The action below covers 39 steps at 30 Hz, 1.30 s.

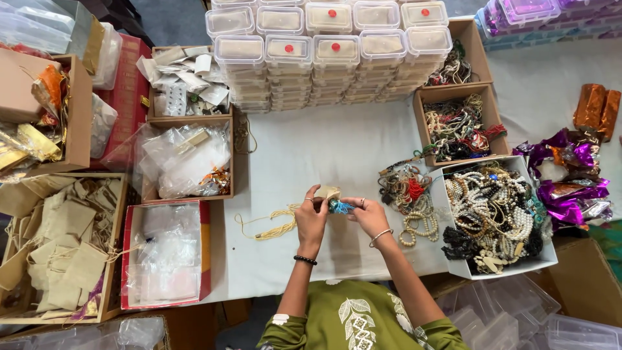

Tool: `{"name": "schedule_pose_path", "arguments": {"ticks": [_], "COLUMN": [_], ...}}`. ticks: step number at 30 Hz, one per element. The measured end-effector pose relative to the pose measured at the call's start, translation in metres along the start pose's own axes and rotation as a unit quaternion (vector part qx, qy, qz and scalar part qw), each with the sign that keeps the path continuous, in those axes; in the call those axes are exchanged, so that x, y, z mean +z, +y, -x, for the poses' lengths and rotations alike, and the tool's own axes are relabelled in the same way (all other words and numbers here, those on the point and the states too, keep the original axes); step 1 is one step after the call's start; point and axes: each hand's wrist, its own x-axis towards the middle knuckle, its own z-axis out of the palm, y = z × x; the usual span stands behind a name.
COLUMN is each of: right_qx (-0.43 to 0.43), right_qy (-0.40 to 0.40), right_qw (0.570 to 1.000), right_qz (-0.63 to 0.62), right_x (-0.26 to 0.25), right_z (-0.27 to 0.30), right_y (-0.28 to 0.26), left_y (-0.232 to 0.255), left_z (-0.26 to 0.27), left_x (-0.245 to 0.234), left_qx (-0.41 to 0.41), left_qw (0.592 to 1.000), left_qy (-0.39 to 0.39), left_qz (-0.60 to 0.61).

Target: The person sorts through various jewelry items, including necklaces and bracelets, on a table. They place selected items into small cloth pouches, then put the pouches into clear plastic containers. The person stacks the filled containers on the table.

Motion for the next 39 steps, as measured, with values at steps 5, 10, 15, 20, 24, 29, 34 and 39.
{"name": "schedule_pose_path", "arguments": {"ticks": [5,10,15,20,24,29,34,39], "right_qx": [-0.044,-0.059,-0.311,-0.391,-0.229,-0.336,-0.278,-0.164], "right_qy": [0.003,-0.013,0.084,0.099,0.066,0.069,0.037,0.173], "right_qw": [0.999,0.995,0.843,0.700,0.874,0.839,0.808,0.865], "right_qz": [0.008,0.078,0.430,0.589,0.423,0.422,0.518,0.442], "right_x": [0.011,0.025,0.039,0.019,0.000,-0.010,-0.050,-0.057], "right_z": [0.009,0.028,0.043,0.016,-0.001,0.011,0.006,-0.031], "right_y": [-0.009,-0.035,-0.061,-0.042,-0.023,-0.021,0.057,0.086], "left_y": [-0.003,0.000,-0.011,-0.010,-0.032,-0.044,-0.079,-0.081], "left_z": [0.000,0.001,0.000,-0.007,-0.011,-0.009,0.004,-0.004], "left_x": [0.000,-0.004,-0.004,-0.016,-0.020,-0.020,-0.017,-0.004], "left_qx": [0.006,-0.079,-0.049,-0.061,-0.096,-0.099,0.090,0.113], "left_qw": [1.000,0.994,0.996,0.991,0.985,0.986,0.978,0.950], "left_qy": [-0.007,-0.030,-0.049,-0.107,-0.080,-0.071,-0.080,-0.091], "left_qz": [-0.007,0.066,0.047,0.057,0.120,0.116,-0.173,-0.276]}}
